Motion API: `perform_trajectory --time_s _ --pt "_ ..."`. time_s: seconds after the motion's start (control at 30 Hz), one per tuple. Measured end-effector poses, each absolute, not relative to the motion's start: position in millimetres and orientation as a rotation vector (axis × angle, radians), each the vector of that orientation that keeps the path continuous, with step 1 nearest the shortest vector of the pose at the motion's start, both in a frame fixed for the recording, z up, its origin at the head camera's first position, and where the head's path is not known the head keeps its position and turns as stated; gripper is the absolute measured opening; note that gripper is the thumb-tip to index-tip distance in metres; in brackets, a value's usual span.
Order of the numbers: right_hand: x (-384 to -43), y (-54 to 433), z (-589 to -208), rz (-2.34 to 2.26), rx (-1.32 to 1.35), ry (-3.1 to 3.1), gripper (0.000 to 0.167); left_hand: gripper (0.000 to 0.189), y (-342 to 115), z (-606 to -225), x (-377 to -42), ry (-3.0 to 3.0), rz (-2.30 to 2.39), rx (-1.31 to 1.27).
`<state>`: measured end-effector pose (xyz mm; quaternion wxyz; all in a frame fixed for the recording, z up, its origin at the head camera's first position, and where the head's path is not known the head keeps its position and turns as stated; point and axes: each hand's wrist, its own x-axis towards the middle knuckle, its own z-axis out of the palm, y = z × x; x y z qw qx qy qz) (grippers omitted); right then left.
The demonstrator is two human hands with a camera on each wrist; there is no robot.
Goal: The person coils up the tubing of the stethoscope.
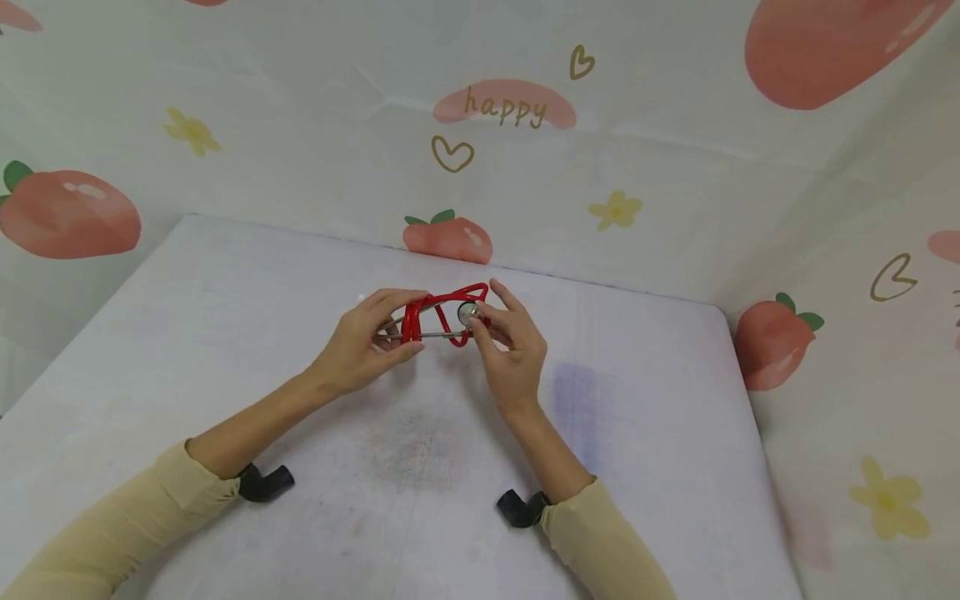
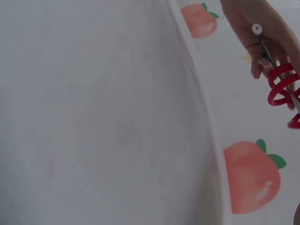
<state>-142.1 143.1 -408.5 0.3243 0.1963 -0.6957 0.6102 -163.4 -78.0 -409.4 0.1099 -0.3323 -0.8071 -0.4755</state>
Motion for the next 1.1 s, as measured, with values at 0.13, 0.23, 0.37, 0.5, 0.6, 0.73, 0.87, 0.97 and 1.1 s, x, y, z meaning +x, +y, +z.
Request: perform_trajectory --time_s 0.13,0.23,0.37,0.5,0.6,0.73,0.87,0.97,1.1 --pt "-149.6 149.4 -420.6 1.430 0.562 -1.849 0.032 0.062 -77.6 -410.7 -164.5 -2.357 -1.417 -0.966" --pt "-152.8 152.3 -424.7 1.348 0.590 -1.858 0.034 0.061 -77.2 -411.2 -165.4 -2.350 -1.416 -0.965" --pt "-154.9 154.5 -427.2 1.304 0.610 -1.865 0.034 0.061 -77.1 -411.0 -165.7 -2.350 -1.392 -0.966" --pt "-155.0 155.5 -428.1 1.283 0.598 -1.881 0.035 0.061 -77.3 -410.1 -165.0 -2.351 -1.372 -0.962" --pt "-154.7 155.6 -428.7 1.272 0.588 -1.886 0.035 0.060 -77.0 -409.8 -164.9 -2.347 -1.373 -0.960" --pt "-154.9 155.6 -429.7 1.276 0.590 -1.886 0.035 0.060 -76.1 -410.3 -165.4 -2.347 -1.369 -0.957" --pt "-155.3 156.4 -430.3 1.302 0.597 -1.906 0.032 0.059 -76.6 -411.1 -164.8 -2.354 -1.373 -0.949" --pt "-155.2 156.9 -430.6 1.322 0.593 -1.909 0.030 0.059 -77.0 -411.9 -164.0 -2.361 -1.377 -0.942" --pt "-153.7 155.7 -430.0 1.393 0.572 -1.891 0.029 0.059 -77.1 -412.7 -163.1 -2.359 -1.367 -0.933"
